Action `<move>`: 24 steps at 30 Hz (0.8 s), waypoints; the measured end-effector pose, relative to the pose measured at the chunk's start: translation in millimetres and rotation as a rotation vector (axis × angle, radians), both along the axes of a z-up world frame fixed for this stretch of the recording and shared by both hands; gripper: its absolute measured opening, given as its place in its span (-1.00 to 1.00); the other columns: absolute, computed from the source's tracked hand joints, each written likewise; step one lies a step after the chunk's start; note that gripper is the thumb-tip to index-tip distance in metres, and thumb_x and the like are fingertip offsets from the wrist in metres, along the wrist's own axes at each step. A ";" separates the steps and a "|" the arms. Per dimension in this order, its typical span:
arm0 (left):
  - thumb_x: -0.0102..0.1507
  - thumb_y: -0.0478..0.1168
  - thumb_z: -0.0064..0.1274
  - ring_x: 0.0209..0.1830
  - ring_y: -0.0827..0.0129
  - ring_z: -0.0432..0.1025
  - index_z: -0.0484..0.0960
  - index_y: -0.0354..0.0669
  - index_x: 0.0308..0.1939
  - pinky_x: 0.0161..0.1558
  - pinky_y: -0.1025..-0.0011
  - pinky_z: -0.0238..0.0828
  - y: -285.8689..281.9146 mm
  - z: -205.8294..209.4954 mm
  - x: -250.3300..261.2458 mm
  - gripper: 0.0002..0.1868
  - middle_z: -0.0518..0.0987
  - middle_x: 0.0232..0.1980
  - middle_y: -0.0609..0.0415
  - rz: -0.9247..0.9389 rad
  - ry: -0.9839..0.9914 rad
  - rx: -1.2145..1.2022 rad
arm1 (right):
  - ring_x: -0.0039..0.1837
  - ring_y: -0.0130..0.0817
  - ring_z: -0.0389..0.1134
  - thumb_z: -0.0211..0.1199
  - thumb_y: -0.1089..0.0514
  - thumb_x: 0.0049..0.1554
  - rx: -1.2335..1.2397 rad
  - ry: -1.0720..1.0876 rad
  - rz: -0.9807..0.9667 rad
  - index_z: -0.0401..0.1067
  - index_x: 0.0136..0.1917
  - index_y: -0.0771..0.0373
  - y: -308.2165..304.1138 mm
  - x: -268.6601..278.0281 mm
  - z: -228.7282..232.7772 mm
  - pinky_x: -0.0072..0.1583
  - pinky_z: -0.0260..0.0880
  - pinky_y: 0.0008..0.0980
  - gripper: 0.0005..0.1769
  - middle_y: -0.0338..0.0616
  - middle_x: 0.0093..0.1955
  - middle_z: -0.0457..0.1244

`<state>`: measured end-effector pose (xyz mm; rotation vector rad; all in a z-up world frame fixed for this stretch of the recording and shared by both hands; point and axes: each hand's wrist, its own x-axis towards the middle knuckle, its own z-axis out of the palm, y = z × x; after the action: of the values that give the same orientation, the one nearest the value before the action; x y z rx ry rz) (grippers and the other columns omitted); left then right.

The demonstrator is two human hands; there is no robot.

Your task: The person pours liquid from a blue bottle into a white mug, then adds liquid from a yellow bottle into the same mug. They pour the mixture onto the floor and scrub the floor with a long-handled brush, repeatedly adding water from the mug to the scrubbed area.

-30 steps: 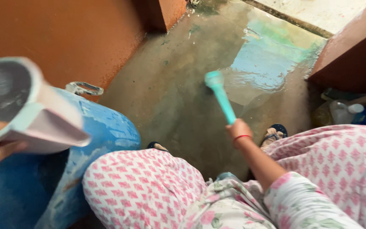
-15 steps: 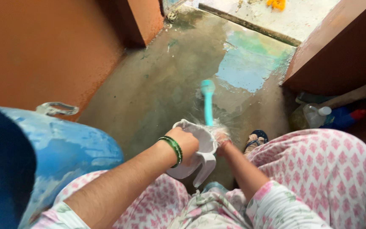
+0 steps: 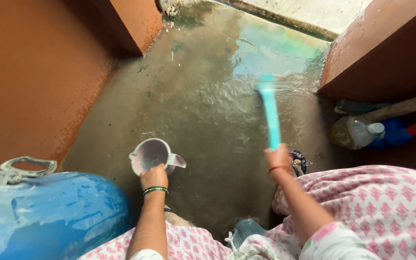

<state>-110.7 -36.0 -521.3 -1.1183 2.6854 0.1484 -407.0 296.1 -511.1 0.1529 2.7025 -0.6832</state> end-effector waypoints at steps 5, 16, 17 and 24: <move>0.32 -0.16 -0.04 -0.14 0.13 0.64 0.77 0.11 -0.23 0.08 0.10 0.39 9.9 -27.4 20.5 -0.78 0.72 -0.22 0.00 0.161 -0.148 0.029 | -0.05 0.15 0.45 0.35 0.00 -0.02 0.053 0.072 0.640 0.39 -0.02 0.19 -64.6 99.4 8.1 -0.02 0.43 0.10 -0.64 0.09 -0.16 0.39; 0.19 0.11 0.18 0.09 0.00 0.49 0.69 -0.02 -0.05 0.35 -0.25 0.04 10.7 195.1 -56.5 -0.61 0.61 0.05 -0.09 0.050 0.108 0.063 | -0.01 0.17 0.48 0.32 -0.01 0.09 0.094 0.044 0.015 0.54 -0.03 0.34 -22.2 -20.5 42.7 0.01 0.46 0.05 -0.64 0.25 -0.10 0.41; 0.20 0.11 0.17 0.07 0.01 0.50 0.67 -0.04 -0.03 0.34 -0.23 0.08 12.1 226.1 -57.7 -0.60 0.62 0.03 -0.08 0.034 0.136 0.052 | 0.00 0.16 0.48 0.32 -0.01 0.08 0.091 0.036 0.088 0.54 -0.02 0.34 -37.0 -1.1 40.8 0.03 0.47 0.03 -0.63 0.24 -0.10 0.41; 0.21 0.13 0.16 0.11 0.06 0.49 0.68 -0.06 -0.07 0.37 -0.20 0.08 61.8 330.6 -6.1 -0.59 0.62 0.02 -0.04 -0.008 0.123 0.108 | 0.00 0.11 0.48 0.31 -0.05 0.09 0.127 0.045 0.731 0.43 0.02 0.22 -84.5 105.4 12.8 0.04 0.47 0.05 -0.65 0.11 -0.08 0.41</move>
<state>-116.8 25.8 -190.7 -1.0992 2.7502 0.3673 -301.5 211.5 -498.3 -0.7861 2.5566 -0.2887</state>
